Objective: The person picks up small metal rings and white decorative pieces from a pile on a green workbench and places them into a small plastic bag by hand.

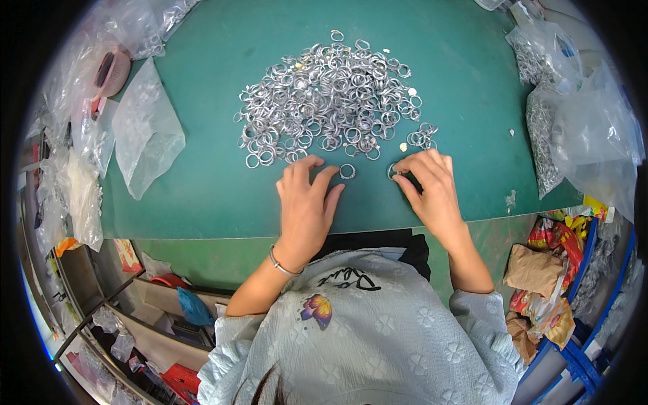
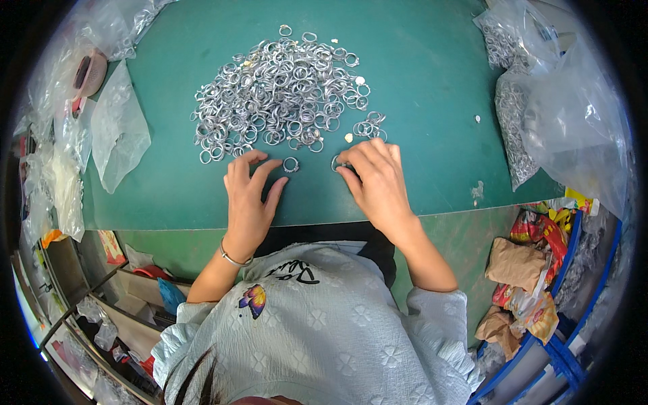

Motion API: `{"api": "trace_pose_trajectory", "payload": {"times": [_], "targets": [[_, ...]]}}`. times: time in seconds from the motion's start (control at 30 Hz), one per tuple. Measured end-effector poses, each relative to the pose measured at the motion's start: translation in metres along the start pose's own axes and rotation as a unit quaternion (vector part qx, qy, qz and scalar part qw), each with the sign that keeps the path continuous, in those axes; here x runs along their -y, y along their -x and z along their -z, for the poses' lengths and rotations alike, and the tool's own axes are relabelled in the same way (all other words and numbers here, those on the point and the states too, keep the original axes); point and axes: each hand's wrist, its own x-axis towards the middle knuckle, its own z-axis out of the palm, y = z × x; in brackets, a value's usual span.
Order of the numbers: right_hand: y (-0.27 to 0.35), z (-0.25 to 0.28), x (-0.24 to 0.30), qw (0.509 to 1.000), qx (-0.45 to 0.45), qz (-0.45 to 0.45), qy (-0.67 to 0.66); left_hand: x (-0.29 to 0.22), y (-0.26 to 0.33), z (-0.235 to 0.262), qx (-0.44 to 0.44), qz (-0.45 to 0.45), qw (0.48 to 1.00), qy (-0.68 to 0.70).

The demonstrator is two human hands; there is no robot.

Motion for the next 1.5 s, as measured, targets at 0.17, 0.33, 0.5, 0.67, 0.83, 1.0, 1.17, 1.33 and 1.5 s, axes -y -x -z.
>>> {"api": "trace_pose_trajectory", "payload": {"times": [0.17, 0.33, 0.5, 0.67, 0.83, 1.0, 1.17, 1.33, 1.5], "targets": [[-0.002, 0.004, 0.004, 0.999, -0.026, -0.033, -0.005, 0.003, -0.005, -0.011, -0.012, -0.046, 0.999, 0.018], [0.001, -0.002, 0.001, 0.999, -0.013, -0.018, 0.028, -0.005, -0.005, 0.001, -0.01, 0.033, 0.97, 0.24], [0.001, -0.006, 0.0, 0.997, -0.032, -0.008, 0.064, -0.004, 0.0, 0.007, 0.051, 0.219, 0.824, 0.521], [-0.001, -0.005, -0.001, 0.99, -0.074, -0.045, 0.112, -0.002, 0.005, 0.009, 0.061, 0.215, 0.781, 0.583], [-0.022, -0.005, 0.014, 0.998, -0.057, 0.005, 0.027, 0.002, 0.013, 0.015, -0.006, 0.117, 0.908, 0.402], [-0.062, -0.018, 0.031, 0.984, 0.07, 0.158, 0.036, 0.012, 0.013, 0.028, -0.093, 0.12, 0.965, 0.212], [-0.06, -0.024, 0.013, 0.965, 0.148, 0.18, 0.123, 0.05, 0.02, 0.043, -0.043, 0.234, 0.83, 0.505], [-0.065, 0.003, 0.002, 0.977, 0.117, 0.157, 0.079, 0.055, 0.008, 0.051, -0.051, 0.264, 0.851, 0.451], [-0.103, -0.027, 0.025, 0.986, 0.016, 0.166, -0.02, 0.054, -0.027, 0.045, -0.086, 0.105, 0.99, 0.034]]}}
